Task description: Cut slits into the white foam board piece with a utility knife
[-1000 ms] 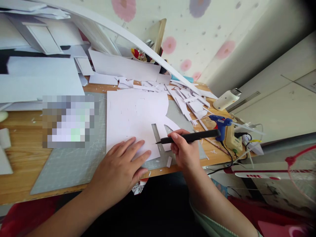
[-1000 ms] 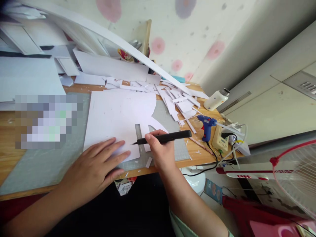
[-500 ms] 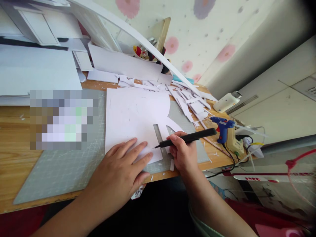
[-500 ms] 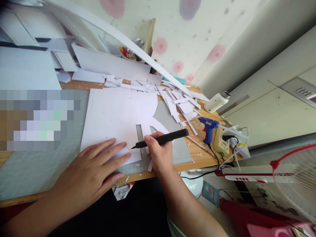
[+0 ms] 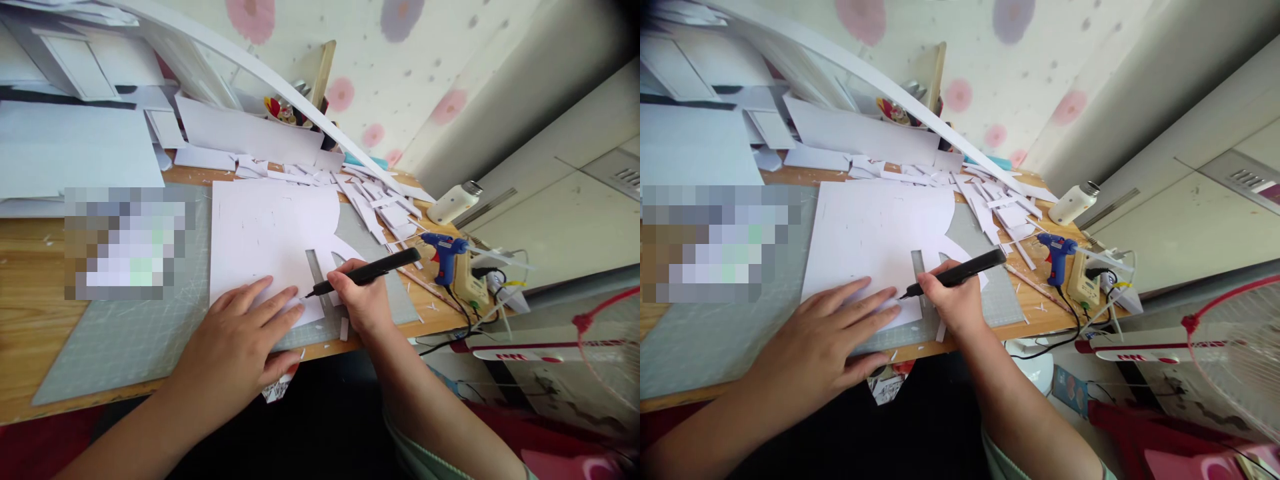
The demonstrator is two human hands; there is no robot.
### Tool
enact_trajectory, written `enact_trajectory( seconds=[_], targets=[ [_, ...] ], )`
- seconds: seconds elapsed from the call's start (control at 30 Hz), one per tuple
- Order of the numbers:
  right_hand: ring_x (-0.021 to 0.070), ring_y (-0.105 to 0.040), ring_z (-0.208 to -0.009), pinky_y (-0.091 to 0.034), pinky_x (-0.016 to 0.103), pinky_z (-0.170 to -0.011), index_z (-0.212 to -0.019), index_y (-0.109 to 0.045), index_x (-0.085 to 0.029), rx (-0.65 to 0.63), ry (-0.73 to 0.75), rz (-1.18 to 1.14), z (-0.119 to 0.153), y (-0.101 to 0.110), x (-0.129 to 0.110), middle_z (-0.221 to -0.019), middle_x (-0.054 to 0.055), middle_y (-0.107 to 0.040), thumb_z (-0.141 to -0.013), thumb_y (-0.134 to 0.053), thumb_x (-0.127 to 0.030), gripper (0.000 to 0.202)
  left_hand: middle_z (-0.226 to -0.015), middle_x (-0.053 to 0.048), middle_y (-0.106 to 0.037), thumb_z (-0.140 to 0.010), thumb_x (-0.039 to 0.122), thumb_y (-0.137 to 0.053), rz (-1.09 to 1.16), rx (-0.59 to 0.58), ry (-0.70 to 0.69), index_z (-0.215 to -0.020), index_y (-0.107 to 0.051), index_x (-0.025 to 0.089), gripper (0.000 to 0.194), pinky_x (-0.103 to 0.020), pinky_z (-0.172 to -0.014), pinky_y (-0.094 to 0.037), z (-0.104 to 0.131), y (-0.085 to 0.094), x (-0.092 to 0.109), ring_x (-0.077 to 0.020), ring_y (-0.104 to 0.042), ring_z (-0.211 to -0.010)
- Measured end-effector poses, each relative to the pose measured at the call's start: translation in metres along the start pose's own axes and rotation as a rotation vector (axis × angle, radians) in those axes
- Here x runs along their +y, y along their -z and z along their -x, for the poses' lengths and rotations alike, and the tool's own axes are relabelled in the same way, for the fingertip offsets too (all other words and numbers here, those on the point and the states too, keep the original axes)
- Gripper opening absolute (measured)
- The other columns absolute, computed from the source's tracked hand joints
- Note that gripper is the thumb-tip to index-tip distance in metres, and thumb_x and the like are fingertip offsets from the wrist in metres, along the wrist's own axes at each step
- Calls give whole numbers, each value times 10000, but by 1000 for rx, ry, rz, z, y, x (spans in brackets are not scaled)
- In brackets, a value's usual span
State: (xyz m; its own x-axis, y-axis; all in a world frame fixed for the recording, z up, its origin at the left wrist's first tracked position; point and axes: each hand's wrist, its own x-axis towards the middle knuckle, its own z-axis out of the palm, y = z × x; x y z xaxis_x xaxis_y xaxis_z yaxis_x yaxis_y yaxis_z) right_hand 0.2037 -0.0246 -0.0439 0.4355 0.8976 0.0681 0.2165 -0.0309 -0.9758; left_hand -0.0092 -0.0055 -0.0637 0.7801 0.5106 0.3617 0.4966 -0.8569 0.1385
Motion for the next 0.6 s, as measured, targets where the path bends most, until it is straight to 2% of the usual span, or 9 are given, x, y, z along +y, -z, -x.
enact_trajectory(
  seconds=[0.17,0.33,0.6],
  targets=[
    [99,-375,-439,-317,240,-438,-584,-615,-195,-35,-17,-42,-5,3,7,-445,-60,-450,-646,-763,-405,265,-1439,-16,-524,-669,480,-797,17,-42,1,-1328,-532,287,736,-594,-975,-453,2,1,-1,-392,-433,-1319],
    [97,-365,-421,-297,240,-424,-592,-615,-199,-71,-36,-86,-9,5,9,-425,-63,-441,-652,-780,-438,296,-1440,-3,-521,-663,340,-791,-4,-57,10,-1309,-544,271,695,-595,-976,-463,2,3,0,-387,-439,-1316],
    [93,-361,-430,-294,235,-426,-577,-589,-200,-59,-34,-36,-8,9,7,-429,-66,-427,-647,-779,-450,321,-1437,4,-523,-672,333,-756,-8,-40,3,-1313,-543,274,678,-596,-969,-472,2,1,-1,-387,-447,-1310]
  ],
)
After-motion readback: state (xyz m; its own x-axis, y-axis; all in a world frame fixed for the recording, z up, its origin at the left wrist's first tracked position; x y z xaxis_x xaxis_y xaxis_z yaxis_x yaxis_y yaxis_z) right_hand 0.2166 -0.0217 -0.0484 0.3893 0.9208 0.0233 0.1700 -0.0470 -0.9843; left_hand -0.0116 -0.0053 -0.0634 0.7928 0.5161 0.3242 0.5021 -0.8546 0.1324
